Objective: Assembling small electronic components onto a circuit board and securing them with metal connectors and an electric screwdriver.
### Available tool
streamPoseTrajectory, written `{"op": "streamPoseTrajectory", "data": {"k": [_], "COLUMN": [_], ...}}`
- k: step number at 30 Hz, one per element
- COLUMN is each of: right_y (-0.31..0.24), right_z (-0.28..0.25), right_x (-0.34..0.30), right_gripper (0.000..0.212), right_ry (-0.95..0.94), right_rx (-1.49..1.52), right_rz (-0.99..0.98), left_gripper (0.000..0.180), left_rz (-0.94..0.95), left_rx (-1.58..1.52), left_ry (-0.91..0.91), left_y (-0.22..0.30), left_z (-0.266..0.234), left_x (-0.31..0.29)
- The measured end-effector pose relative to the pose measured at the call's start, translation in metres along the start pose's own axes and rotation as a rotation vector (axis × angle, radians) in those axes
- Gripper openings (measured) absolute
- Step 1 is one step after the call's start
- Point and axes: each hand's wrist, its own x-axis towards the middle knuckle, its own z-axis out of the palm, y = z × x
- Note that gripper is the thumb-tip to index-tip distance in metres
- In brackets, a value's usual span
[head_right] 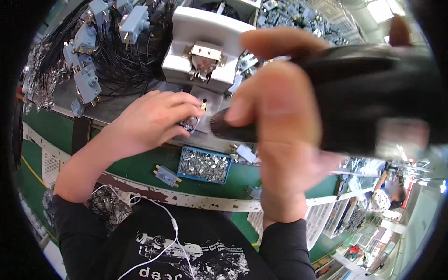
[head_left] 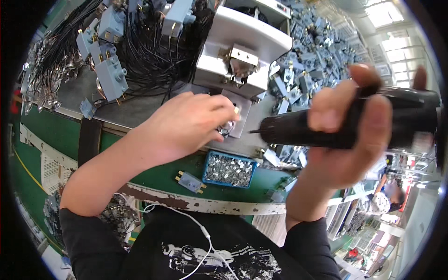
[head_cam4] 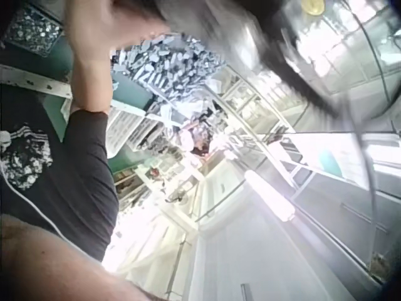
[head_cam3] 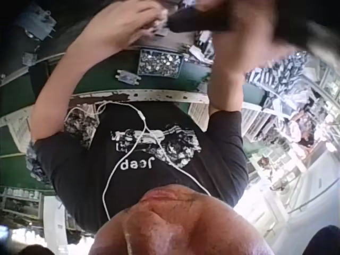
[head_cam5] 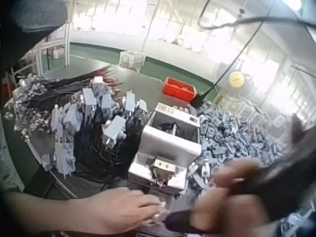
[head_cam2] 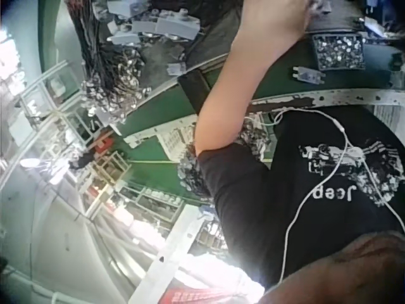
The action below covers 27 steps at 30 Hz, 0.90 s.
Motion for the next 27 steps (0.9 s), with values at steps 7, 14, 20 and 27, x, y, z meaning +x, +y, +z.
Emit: {"op": "streamPoseTrajectory", "data": {"k": [7, 14, 20, 27], "right_y": [0.043, 0.064, 0.049, 0.081], "right_z": [-0.012, -0.068, -0.119, -0.101], "right_x": [0.016, -0.023, -0.037, -0.056], "right_gripper": [0.078, 0.072, 0.034, 0.045], "right_ry": [-0.020, 0.077, -0.133, -0.602], "right_rx": [-0.166, -0.368, -0.758, -1.295], "right_rz": [-0.200, -0.242, 0.153, 0.213], "left_gripper": [0.033, 0.033, 0.045, 0.043], "left_rz": [0.101, -0.283, -0.352, -0.302], "left_rx": [0.307, 0.895, 0.755, 0.710], "left_ry": [0.088, 0.504, 0.328, 0.350], "left_y": [0.013, 0.005, 0.002, 0.033], "left_z": [-0.014, -0.114, -0.120, -0.116], "left_x": [-0.003, -0.036, -0.058, -0.058]}}
